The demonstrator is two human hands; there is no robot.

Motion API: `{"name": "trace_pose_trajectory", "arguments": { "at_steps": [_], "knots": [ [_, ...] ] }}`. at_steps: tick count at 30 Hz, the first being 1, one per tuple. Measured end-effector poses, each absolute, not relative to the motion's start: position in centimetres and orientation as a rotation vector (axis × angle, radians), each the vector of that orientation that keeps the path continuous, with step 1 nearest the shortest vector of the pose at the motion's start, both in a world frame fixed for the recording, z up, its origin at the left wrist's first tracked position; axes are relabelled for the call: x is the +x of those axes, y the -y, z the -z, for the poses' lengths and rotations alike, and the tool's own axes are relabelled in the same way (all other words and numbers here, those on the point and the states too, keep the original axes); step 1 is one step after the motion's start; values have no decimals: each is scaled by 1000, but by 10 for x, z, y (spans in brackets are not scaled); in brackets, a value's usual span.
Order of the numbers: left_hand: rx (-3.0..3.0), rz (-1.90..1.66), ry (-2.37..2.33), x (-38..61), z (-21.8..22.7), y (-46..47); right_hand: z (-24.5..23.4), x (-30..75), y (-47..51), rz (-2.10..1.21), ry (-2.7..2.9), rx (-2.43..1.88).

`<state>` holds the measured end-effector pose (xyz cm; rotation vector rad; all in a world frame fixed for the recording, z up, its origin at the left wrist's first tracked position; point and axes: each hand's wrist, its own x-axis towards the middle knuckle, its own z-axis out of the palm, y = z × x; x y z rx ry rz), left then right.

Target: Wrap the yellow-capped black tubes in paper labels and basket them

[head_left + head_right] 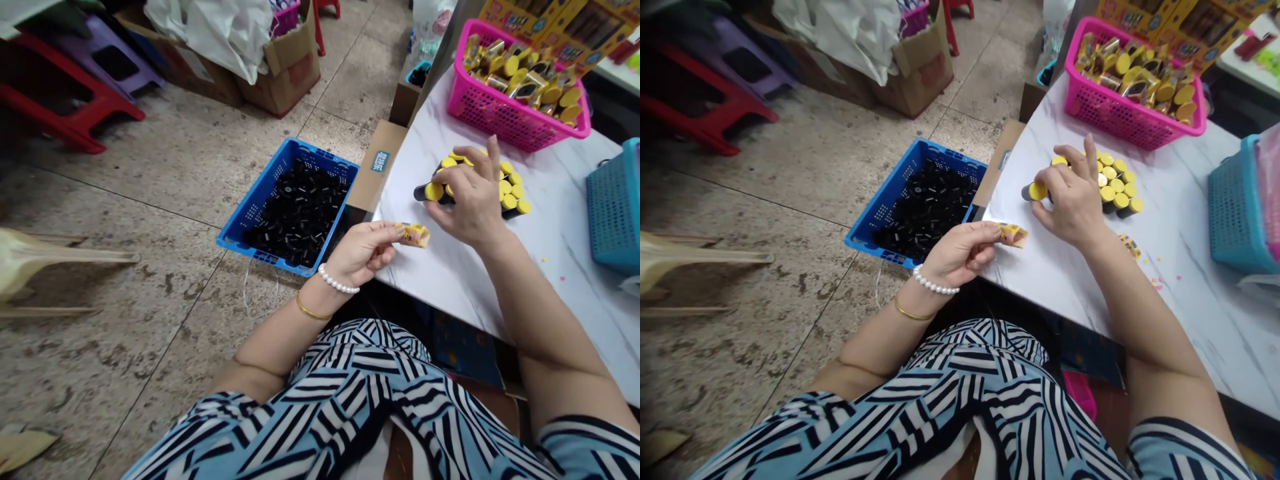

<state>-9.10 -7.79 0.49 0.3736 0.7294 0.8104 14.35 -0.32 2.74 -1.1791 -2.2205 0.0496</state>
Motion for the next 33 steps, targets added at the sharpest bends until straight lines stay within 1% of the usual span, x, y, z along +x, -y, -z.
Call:
{"name": "trace_pose_trajectory", "arguments": {
  "at_steps": [2, 6, 7, 9, 11, 14, 20, 24, 26, 30, 33],
  "knots": [
    [343, -812, -697, -90, -4, 74, -33, 140, 26, -304, 2001, -1153],
    [258, -821, -677, -84, -4, 68, -37, 137, 66, -988, 1557, -1067],
    [241, -822, -667, -82, -4, 67, -36, 136, 72, -1090, 1489, -1073],
    [227, -823, -638, -77, -5, 67, -33, 136, 79, -1179, 1413, -1116],
    [238, -831, -616, -74, -4, 67, -30, 136, 82, -1166, 1383, -1167],
    [253, -841, -591, -69, -2, 67, -32, 133, 85, -1038, 1396, -1222],
    [315, -852, -582, -58, 3, 71, -35, 129, 97, -895, 1504, -1201],
    [495, -1088, -770, -58, 2, 78, -30, 131, 100, -815, 1463, -1149],
    [626, -1167, -779, -60, 1, 79, -26, 131, 101, -812, 1458, -1149],
    [814, -1023, -662, -62, 0, 75, -17, 131, 101, -797, 1568, -1166],
    [851, -995, -675, -59, 3, 71, -15, 136, 99, -734, 1679, -1189]
  ]
}}
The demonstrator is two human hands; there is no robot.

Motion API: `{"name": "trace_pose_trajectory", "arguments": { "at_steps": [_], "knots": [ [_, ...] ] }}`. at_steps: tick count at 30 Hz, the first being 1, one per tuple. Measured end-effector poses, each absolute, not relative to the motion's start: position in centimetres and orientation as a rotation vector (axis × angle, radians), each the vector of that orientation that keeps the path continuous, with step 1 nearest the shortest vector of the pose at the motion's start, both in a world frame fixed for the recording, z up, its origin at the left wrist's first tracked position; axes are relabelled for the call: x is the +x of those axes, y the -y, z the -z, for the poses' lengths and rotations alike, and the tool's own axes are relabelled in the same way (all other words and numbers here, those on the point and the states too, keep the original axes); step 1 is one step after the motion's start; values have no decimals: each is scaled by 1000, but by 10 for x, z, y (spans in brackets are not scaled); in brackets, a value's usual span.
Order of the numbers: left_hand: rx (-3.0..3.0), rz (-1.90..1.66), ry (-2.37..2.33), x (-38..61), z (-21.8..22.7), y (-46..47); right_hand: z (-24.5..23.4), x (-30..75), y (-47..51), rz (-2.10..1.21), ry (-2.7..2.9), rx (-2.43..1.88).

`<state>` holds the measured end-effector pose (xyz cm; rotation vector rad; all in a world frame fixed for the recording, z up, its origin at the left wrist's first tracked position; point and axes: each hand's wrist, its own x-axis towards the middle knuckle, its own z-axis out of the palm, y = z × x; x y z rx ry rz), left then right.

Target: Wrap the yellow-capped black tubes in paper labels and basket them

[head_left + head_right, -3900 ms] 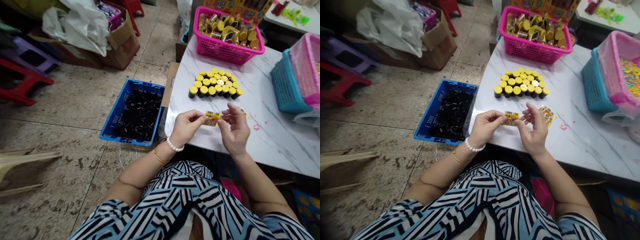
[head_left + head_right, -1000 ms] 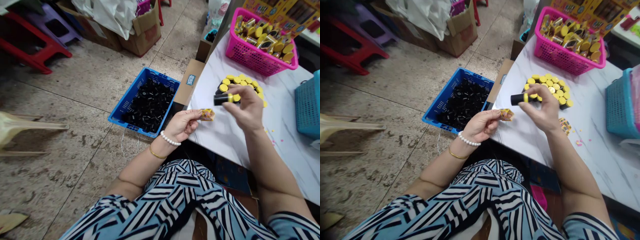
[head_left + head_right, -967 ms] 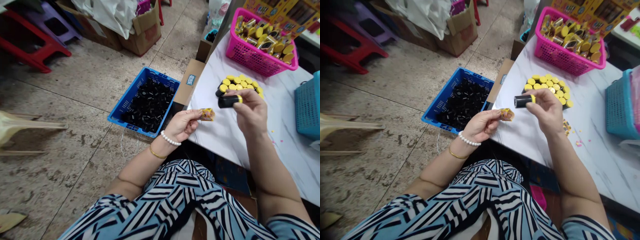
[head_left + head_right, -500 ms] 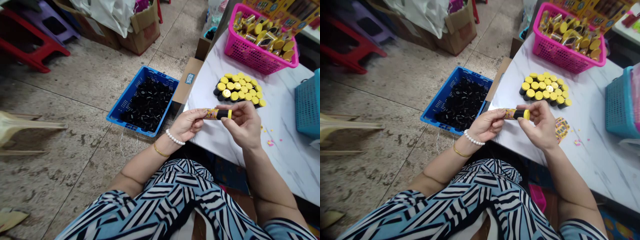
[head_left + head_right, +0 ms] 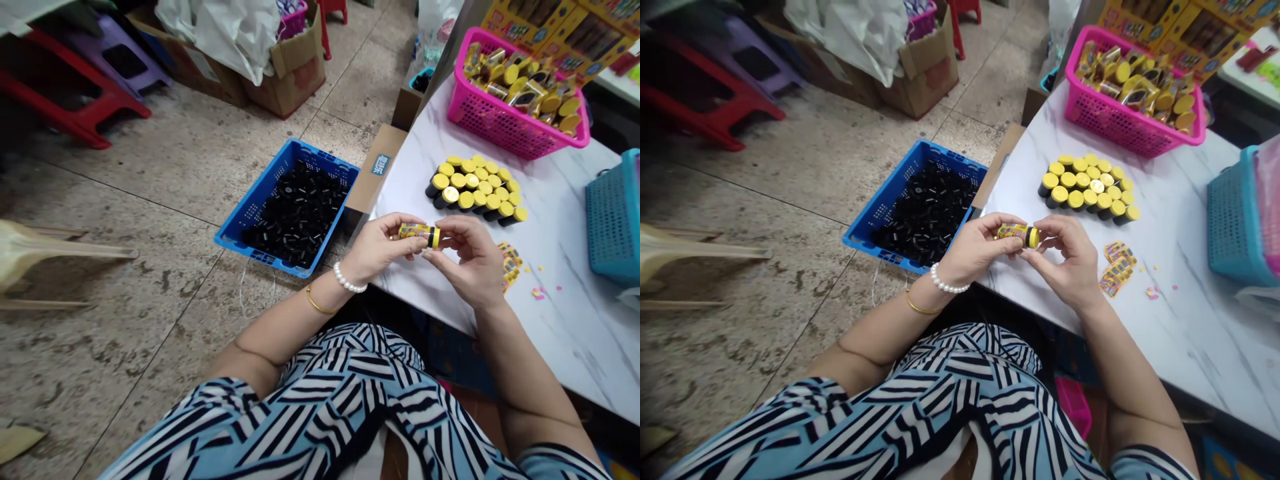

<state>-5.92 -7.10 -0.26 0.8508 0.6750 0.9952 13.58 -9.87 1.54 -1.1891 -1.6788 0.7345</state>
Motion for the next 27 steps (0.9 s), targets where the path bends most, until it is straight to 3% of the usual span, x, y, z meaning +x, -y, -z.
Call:
{"name": "trace_pose_trajectory", "arguments": {
  "at_steps": [8, 15, 27],
  "knots": [
    [801, -842, -639, -56, 9, 62, -10, 159, 95, -346, 1879, -1137],
    [1137, -1035, -685, -45, 4, 65, 6, 150, 97, -948, 1308, -1289],
    [891, -833, -654, -45, 11, 56, 7, 156, 90, -1243, 1261, -1199]
  ]
}}
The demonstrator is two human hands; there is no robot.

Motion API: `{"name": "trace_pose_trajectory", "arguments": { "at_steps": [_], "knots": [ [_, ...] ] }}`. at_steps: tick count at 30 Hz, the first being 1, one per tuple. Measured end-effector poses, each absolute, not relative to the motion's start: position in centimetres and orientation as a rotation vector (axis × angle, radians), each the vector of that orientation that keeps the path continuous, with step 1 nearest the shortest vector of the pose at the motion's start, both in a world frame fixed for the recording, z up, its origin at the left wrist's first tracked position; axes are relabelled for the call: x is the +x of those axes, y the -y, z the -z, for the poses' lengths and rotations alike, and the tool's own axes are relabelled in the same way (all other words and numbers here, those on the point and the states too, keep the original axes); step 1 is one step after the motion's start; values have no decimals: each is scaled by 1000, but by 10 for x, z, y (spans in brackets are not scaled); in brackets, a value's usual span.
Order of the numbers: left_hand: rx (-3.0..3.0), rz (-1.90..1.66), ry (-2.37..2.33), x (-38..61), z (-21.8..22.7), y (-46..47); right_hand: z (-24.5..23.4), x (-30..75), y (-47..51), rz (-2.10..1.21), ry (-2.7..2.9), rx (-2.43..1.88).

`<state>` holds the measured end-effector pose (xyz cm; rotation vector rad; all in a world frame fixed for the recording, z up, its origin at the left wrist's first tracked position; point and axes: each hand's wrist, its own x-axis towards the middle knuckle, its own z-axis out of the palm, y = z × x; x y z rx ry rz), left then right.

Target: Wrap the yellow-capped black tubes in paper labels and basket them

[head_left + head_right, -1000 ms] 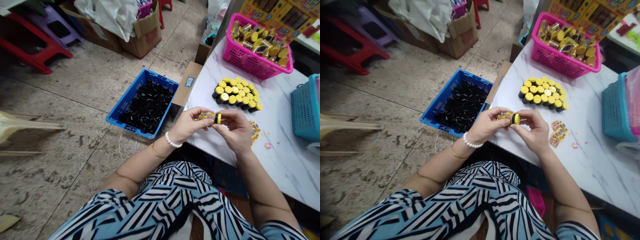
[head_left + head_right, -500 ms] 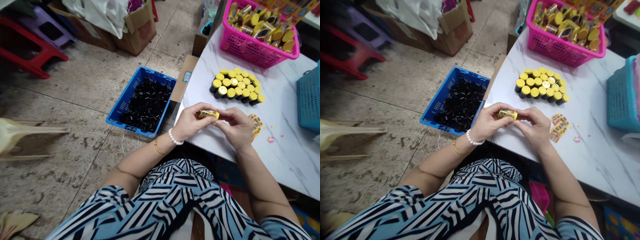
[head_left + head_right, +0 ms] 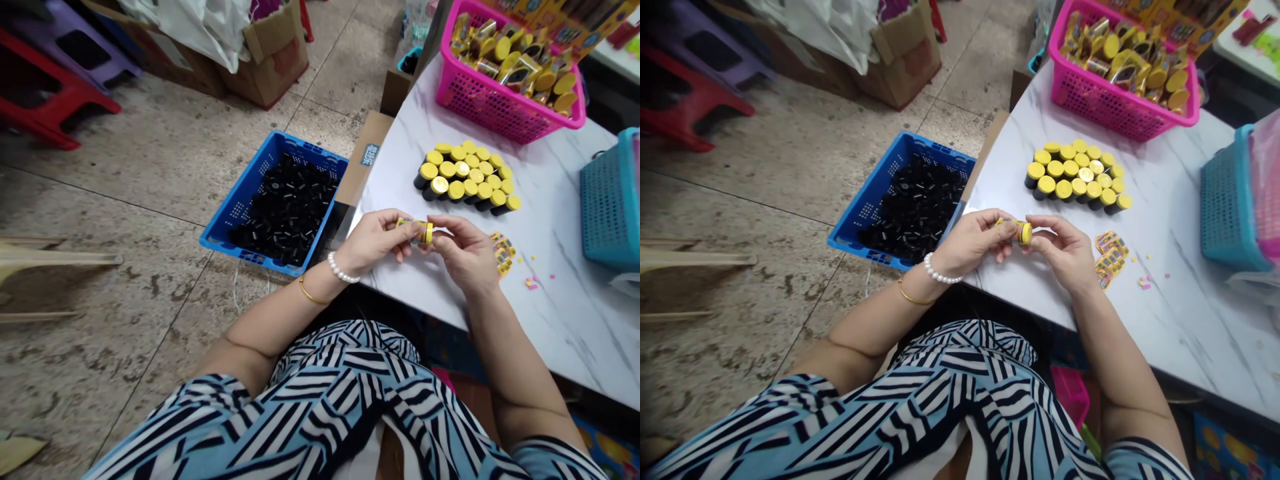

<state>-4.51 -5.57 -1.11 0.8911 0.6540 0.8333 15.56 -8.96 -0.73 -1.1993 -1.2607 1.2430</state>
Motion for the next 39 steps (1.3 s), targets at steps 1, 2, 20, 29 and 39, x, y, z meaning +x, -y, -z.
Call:
{"name": "trace_pose_trajectory", "arguments": {
  "at_steps": [1, 2, 20, 29, 39],
  "knots": [
    [876, -821, -637, -45, 12, 54, 8, 156, 89, -1272, 1246, -1187],
    [867, -807, -619, -45, 12, 53, 8, 156, 89, -1304, 1226, -1183],
    [792, -903, -599, -40, 14, 48, 12, 138, 105, -653, 1406, -1319],
    [822, -977, -528, -44, 14, 49, 11, 144, 89, -1380, 945, -1330],
    [1101, -1080, -709, -42, 21, 49, 12, 137, 91, -1383, 882, -1355]
  ]
}}
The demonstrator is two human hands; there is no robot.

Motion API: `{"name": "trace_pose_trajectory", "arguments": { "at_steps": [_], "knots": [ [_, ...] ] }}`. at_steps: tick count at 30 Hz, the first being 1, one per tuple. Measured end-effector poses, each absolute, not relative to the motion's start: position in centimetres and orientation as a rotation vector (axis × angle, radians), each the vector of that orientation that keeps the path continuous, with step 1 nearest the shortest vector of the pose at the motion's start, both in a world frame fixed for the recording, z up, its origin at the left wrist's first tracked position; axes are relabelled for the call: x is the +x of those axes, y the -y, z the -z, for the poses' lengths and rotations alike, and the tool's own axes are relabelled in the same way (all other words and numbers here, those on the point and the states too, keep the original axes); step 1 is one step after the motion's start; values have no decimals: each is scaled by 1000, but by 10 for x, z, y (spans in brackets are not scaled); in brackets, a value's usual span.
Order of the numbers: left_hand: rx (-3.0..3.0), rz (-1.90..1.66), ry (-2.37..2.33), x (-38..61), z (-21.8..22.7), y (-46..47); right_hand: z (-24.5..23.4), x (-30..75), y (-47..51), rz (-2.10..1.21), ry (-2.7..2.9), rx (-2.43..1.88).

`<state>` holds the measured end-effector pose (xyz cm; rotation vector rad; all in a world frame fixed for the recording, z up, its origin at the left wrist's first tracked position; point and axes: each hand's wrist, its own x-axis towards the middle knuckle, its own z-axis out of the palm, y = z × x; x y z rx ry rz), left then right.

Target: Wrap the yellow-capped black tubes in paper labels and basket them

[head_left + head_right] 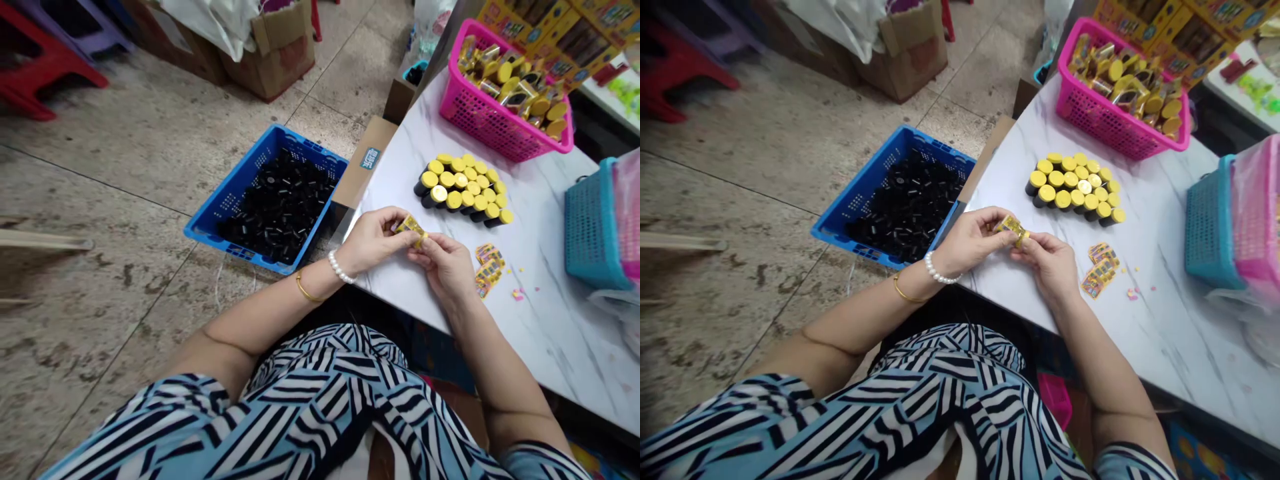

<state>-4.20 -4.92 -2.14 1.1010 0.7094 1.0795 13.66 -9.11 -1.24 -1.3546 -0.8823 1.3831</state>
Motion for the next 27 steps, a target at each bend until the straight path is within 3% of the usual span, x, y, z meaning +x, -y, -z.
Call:
{"name": "trace_pose_trajectory", "arguments": {
  "at_steps": [4, 10, 12, 23, 27],
  "knots": [
    [1071, -1070, -662, -41, 22, 53, 10, 138, 86, -1564, 719, -1271],
    [935, -1021, -721, -43, 22, 50, 14, 137, 95, -976, 1199, -1190],
    [990, -1008, -718, -43, 22, 50, 15, 136, 97, -917, 1245, -1197],
    [945, -929, -711, -37, 21, 52, 6, 142, 89, -1544, 889, -1128],
    [937, -849, -585, -41, 16, 52, 4, 141, 89, -1562, 779, -1103]
  ]
}}
